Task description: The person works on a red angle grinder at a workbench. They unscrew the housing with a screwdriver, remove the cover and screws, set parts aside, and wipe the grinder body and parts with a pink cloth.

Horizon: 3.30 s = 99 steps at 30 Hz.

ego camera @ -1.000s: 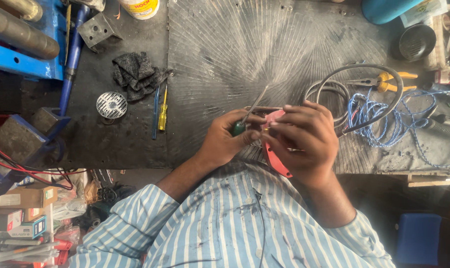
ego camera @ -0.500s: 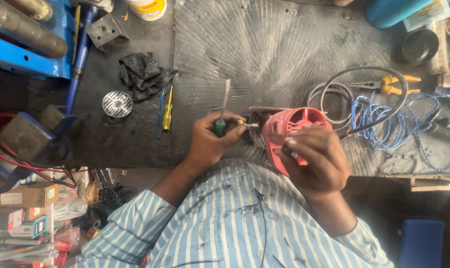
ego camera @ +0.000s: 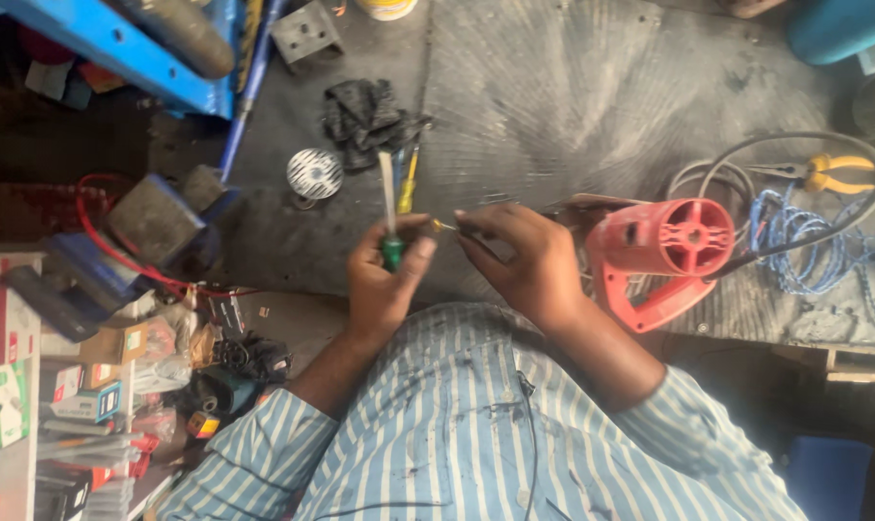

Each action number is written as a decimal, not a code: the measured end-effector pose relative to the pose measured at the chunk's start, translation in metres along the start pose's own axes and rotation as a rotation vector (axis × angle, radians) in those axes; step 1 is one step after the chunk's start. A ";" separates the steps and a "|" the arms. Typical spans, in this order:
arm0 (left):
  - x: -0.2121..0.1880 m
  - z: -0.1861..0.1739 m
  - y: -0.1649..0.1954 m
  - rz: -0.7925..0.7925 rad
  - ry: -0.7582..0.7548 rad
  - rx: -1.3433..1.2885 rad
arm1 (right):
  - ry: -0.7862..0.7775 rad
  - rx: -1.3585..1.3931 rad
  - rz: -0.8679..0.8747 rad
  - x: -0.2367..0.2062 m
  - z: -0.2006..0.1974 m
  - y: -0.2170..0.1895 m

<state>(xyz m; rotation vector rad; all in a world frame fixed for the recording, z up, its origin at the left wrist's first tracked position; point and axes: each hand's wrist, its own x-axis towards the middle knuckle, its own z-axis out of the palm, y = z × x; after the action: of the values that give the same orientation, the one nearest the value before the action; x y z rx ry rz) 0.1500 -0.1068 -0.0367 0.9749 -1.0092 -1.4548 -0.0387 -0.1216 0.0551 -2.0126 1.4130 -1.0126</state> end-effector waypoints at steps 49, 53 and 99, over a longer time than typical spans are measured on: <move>0.007 0.256 0.058 0.672 -0.439 0.658 | 0.374 -0.037 0.632 -0.247 -0.258 0.138; 0.005 0.341 0.036 0.797 -0.319 1.043 | 0.246 -0.098 0.528 -0.261 -0.327 0.188; 0.013 0.441 -0.013 0.802 -0.259 1.490 | -0.137 -0.454 -0.378 -0.187 -0.408 0.280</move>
<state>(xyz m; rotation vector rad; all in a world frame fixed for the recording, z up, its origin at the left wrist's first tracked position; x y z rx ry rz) -0.2729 -0.0830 0.0859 1.0844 -2.4088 0.0532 -0.5598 -0.0331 0.0444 -2.7008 1.3013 -0.7161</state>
